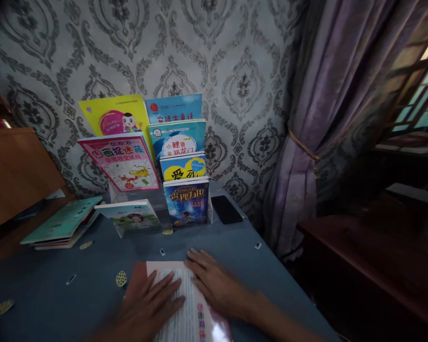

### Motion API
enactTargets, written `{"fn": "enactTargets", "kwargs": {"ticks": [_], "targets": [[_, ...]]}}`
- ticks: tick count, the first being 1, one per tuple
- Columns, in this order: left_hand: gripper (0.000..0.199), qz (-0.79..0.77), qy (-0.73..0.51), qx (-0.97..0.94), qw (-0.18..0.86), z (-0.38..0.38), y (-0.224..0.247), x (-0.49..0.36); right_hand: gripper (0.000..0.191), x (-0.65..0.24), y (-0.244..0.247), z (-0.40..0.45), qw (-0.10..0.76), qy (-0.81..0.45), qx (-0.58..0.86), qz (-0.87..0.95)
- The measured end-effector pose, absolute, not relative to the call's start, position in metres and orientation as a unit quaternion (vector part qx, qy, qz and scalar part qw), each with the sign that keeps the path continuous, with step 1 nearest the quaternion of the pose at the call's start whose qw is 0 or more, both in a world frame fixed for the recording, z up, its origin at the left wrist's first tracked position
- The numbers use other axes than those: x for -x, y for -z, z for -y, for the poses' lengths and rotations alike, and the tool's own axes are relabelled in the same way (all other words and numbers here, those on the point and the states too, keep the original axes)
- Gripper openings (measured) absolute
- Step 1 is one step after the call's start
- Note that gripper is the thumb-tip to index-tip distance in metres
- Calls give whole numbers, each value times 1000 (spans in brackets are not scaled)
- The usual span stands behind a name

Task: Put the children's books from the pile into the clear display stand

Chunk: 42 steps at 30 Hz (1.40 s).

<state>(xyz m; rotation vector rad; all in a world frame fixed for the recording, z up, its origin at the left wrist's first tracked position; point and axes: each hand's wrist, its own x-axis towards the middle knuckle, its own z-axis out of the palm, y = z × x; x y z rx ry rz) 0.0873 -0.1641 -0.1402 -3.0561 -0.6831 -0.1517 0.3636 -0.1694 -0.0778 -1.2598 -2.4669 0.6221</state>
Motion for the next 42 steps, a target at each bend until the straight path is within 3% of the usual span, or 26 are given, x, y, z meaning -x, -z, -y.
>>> {"fn": "enactTargets", "kwargs": {"ticks": [8,10,15,24,33,42], "targets": [[99,274,62,957,-75,167,112,-94,44,-355,70,124,149,-187,410,880],[98,275,55,956,-89,168,104,-96,45,-344,72,122,143,-182,403,885],[99,272,56,958,-70,166,109,-97,72,-324,78,119,144,-242,306,909],[87,262,97,960,32,173,131,-99,40,-298,87,89,140,-195,308,921],[75,263,110,957,55,174,131,-100,41,-273,76,78,107,-173,344,917],[96,273,111,955,-41,177,121,-99,43,-305,72,98,136,-126,407,894]]}}
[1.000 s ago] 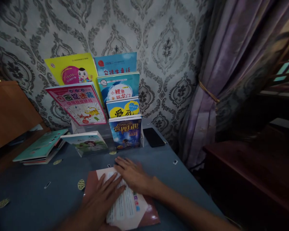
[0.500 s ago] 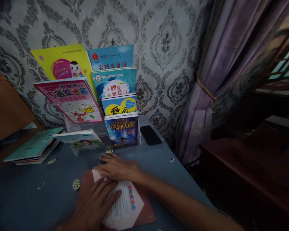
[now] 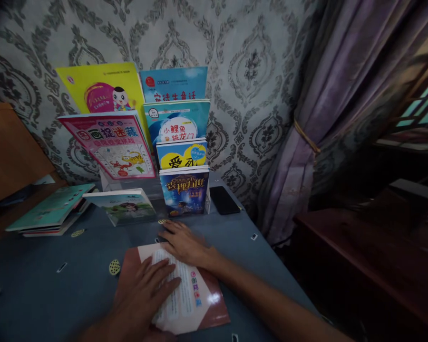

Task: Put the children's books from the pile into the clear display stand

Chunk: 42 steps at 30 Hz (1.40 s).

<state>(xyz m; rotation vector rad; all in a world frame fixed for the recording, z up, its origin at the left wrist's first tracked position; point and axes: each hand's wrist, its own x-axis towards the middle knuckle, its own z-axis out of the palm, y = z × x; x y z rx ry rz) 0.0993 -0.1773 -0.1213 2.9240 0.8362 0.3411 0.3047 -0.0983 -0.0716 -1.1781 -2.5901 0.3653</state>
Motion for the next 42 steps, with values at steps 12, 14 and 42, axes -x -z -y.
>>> {"fn": "enactTargets", "kwargs": {"ticks": [12,14,42], "targets": [[74,-282,-91,-955,-1,196,82,-103,46,-354,103,118,274,-154,413,855],[66,-266,-92,-959,-37,199,80,-103,45,-356,102,120,290,-151,421,846],[26,-286,-285,-914,-44,194,33,-94,73,-362,87,114,442,-472,431,629]]}}
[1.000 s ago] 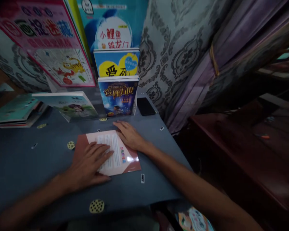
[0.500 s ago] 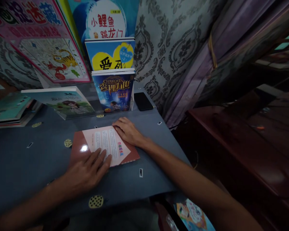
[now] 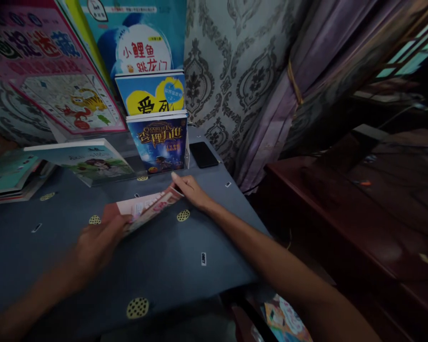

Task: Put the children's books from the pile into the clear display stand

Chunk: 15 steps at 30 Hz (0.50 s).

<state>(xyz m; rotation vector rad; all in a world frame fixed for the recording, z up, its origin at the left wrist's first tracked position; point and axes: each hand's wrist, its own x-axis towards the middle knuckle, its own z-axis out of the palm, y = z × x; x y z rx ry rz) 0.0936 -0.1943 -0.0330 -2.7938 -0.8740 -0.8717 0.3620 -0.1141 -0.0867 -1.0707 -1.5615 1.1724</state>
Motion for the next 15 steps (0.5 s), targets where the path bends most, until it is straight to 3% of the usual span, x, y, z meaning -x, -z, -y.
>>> {"fn": "enactTargets", "kwargs": {"ticks": [7,15], "targets": [[30,449,312,818,-176,185,-16,-92,59,-363,84,108,579,-568,353,467],[36,507,434,618,-415,178,-14,-99,49,-362,73,115,554,-685,259,397]]}}
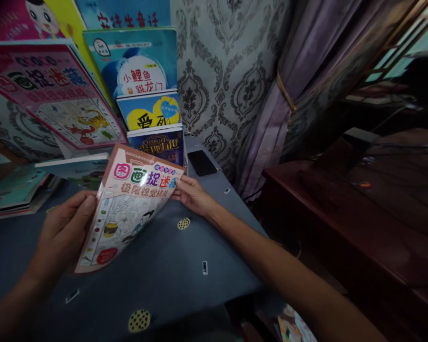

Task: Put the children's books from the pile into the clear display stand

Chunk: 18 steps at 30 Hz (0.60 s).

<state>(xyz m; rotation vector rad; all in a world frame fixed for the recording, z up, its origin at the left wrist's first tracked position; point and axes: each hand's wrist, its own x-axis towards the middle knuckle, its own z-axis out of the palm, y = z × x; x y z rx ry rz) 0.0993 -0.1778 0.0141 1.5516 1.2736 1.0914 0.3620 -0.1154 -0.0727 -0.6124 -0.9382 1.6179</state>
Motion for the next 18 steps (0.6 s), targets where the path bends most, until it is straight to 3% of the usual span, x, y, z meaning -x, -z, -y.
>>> {"fn": "enactTargets", "kwargs": {"ticks": [6,13,16,18], "targets": [[35,-511,-478,-480,529,169,-14,-106,37,-365,74,118,486,-735,217,420],[44,-533,-366,-432,629,154,12,-86,30,-373,68,116,479,-747,238,394],[44,-552,-303,-488,603,140,26,-70,30,-371,75,114,422,-739,276,446],[38,-578,-273,-593,489,132,32,-59,32,-368,81,112,385,-718,315,487]]}}
